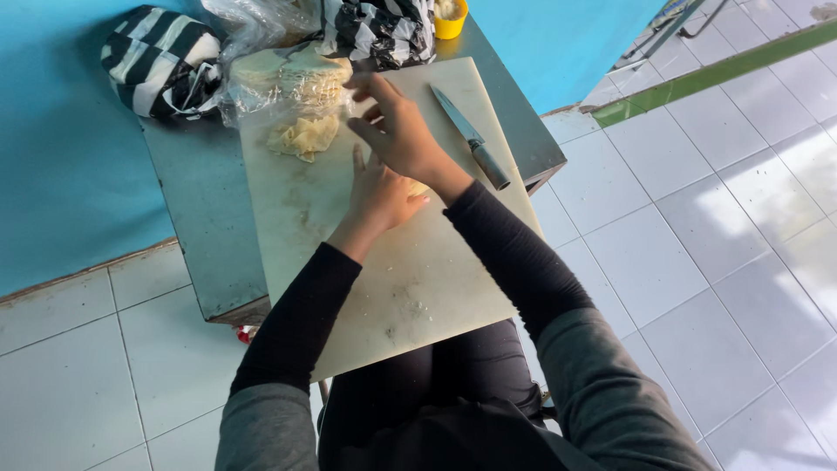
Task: The person stretches thin dough sheets by hand, pulling their edges to widen them, and stacks the stretched sheets into a round pile on a cutting board. They then press the stack, cut it in half with a knife, and cut one half into smaller pieces.
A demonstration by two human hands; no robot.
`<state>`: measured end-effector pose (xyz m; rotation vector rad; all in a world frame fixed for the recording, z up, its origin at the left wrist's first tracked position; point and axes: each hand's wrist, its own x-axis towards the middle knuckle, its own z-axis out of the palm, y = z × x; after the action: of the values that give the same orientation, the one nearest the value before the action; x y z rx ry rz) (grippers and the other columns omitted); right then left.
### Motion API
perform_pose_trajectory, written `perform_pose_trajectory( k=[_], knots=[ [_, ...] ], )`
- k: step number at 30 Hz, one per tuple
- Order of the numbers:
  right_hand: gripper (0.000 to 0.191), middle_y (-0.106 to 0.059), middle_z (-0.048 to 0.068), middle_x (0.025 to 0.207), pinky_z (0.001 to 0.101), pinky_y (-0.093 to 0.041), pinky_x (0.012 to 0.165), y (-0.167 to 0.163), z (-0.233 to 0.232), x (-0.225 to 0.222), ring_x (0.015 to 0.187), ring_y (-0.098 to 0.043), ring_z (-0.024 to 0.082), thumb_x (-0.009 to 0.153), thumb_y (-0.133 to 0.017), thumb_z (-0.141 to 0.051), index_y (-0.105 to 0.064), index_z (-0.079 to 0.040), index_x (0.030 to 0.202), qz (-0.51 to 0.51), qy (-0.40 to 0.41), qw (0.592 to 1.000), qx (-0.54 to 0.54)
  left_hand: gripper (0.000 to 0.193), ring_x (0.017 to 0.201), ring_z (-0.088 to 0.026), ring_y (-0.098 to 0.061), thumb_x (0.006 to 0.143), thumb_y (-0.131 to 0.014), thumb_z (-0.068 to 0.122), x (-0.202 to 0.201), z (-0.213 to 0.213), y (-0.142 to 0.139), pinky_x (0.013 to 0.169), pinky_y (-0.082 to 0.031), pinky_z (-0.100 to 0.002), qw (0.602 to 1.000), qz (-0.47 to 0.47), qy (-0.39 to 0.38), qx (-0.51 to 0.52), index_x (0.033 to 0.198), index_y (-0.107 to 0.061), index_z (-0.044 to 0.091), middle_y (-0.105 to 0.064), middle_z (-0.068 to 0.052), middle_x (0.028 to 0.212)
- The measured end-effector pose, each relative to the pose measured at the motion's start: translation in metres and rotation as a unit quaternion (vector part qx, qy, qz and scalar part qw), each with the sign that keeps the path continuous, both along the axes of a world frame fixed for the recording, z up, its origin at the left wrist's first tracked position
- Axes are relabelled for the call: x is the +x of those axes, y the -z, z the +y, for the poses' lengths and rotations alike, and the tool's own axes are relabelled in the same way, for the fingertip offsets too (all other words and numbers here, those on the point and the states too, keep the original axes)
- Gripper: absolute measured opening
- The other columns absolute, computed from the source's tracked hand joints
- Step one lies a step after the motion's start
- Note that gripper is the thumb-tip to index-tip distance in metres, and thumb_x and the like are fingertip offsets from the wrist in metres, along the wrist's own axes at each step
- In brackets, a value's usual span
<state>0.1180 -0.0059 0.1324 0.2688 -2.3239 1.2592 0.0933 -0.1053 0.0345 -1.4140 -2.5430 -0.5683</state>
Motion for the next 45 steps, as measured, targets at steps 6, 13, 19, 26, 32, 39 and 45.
perform_pose_trajectory(
  k=[6,13,19,26,32,39,45],
  knots=[
    [0.04,-0.06,0.009,0.124,0.0297,-0.059,0.08,0.009,0.006,0.018,0.098,-0.071,0.016,0.099,-0.073,-0.007,-0.056,-0.01,0.135,0.017,-0.005,1.0,0.009,0.07,0.128,-0.038,-0.05,0.087,-0.073,0.036,-0.006,0.009,0.005,0.097,-0.039,-0.059,0.999,-0.027,0.005,0.035,0.148,-0.047,0.011,-0.053,-0.017,0.144],
    [0.047,-0.058,0.01,0.121,0.0459,-0.046,0.093,0.051,0.074,0.069,0.114,-0.058,0.031,0.091,-0.079,-0.024,-0.058,-0.013,0.131,-0.005,0.324,0.901,0.289,0.073,0.119,-0.035,-0.055,0.08,-0.075,0.051,0.0,0.006,0.001,0.092,-0.042,-0.054,1.0,-0.003,-0.015,-0.006,0.139,-0.054,0.012,-0.061,-0.012,0.124],
    [0.051,-0.056,0.015,0.116,0.0479,-0.045,0.086,0.096,0.085,0.076,0.108,-0.056,0.034,0.09,-0.073,-0.03,-0.054,-0.009,0.132,-0.085,0.36,0.858,0.355,0.069,0.113,-0.035,-0.058,0.086,-0.073,0.061,0.002,0.008,0.0,0.09,-0.043,-0.053,0.997,0.051,-0.026,0.042,0.134,-0.057,0.014,-0.063,-0.013,0.121],
    [0.035,-0.057,0.013,0.11,0.0436,-0.05,0.08,0.1,0.092,0.075,0.104,-0.06,0.031,0.094,-0.066,-0.023,-0.058,-0.01,0.126,-0.104,0.407,0.835,0.356,0.063,0.111,-0.035,-0.059,0.089,-0.071,0.056,0.009,0.006,0.001,0.091,-0.043,-0.052,0.998,0.044,-0.043,0.017,0.135,-0.057,0.015,-0.065,-0.011,0.12],
    [0.031,-0.057,0.012,0.108,0.0432,-0.049,0.079,0.093,0.087,0.078,0.103,-0.06,0.031,0.095,-0.065,-0.022,-0.06,-0.009,0.123,-0.087,0.411,0.833,0.36,0.076,0.108,-0.036,-0.06,0.073,-0.08,0.06,0.01,0.006,-0.003,0.088,-0.044,-0.053,0.998,0.045,-0.036,0.013,0.131,-0.057,0.016,-0.064,-0.012,0.119],
    [0.028,-0.057,0.011,0.109,0.043,-0.049,0.079,0.091,0.085,0.08,0.103,-0.06,0.029,0.095,-0.064,-0.022,-0.06,-0.01,0.121,-0.091,0.413,0.833,0.356,0.064,0.109,-0.035,-0.061,0.082,-0.08,0.052,0.011,0.006,0.003,0.09,-0.045,-0.052,0.997,0.062,-0.045,0.018,0.132,-0.058,0.017,-0.065,-0.011,0.12],
    [0.028,-0.057,0.011,0.108,0.043,-0.049,0.077,0.09,0.086,0.08,0.102,-0.059,0.03,0.095,-0.063,-0.021,-0.06,-0.009,0.121,-0.088,0.41,0.836,0.355,0.063,0.108,-0.035,-0.061,0.083,-0.079,0.05,0.01,0.009,0.004,0.09,-0.044,-0.053,0.997,0.063,-0.054,0.01,0.132,-0.058,0.018,-0.064,-0.01,0.12]
  ],
)
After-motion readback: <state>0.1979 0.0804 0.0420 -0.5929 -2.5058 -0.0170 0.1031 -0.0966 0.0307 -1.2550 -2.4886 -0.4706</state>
